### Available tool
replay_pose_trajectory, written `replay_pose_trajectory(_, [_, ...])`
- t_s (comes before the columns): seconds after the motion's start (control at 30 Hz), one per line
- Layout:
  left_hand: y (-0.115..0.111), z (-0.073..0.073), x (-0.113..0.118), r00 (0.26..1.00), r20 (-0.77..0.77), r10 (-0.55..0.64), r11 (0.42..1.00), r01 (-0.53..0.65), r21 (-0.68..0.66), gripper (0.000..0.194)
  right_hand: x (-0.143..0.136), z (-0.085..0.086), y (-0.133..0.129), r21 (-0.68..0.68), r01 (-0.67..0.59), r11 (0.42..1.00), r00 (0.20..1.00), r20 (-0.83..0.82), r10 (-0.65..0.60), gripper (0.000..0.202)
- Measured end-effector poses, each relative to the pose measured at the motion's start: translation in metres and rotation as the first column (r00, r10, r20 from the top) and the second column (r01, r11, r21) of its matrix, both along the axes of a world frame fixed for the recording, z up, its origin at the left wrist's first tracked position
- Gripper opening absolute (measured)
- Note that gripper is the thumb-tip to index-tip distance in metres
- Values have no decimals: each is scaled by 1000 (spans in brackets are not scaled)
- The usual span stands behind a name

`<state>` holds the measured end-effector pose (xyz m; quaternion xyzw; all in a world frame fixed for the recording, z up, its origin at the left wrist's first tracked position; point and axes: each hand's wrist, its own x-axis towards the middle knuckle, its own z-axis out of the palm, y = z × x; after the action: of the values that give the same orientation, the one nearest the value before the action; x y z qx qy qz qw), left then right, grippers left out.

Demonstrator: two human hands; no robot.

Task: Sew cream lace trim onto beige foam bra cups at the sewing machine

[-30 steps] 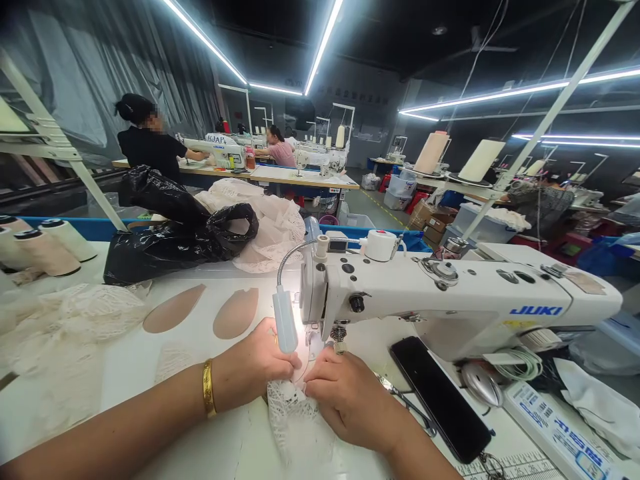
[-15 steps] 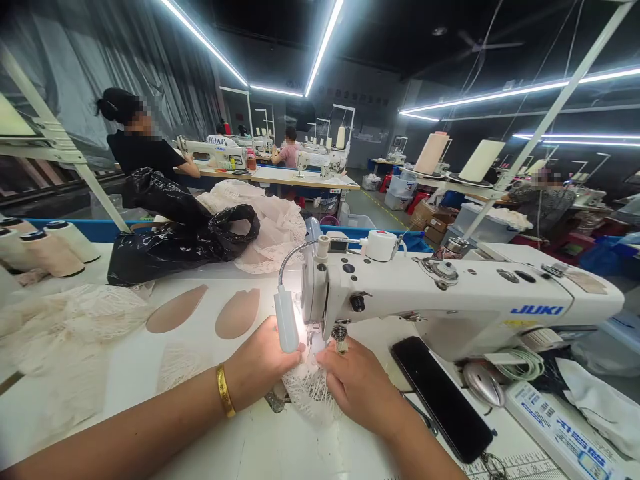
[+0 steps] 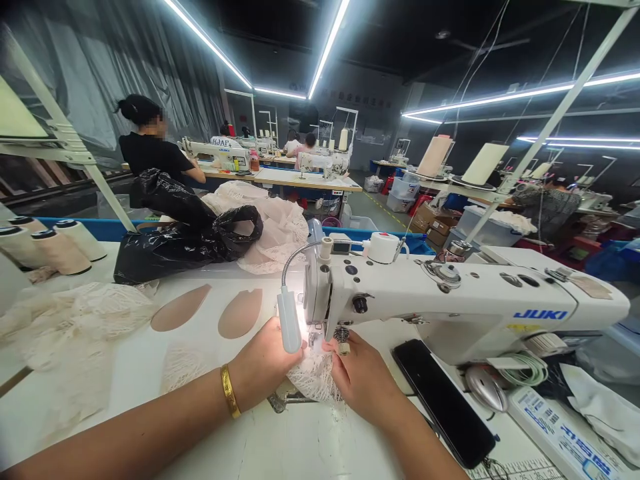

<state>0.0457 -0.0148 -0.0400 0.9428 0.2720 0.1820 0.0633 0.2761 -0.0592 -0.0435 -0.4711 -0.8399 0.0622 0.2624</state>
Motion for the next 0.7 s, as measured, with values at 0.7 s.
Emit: replay_pose_trajectory(0.7, [-19, 22, -14, 964, -251, -85, 994, 98, 43, 16, -20, -21, 1, 334, -62, 941, 978, 208, -9, 30])
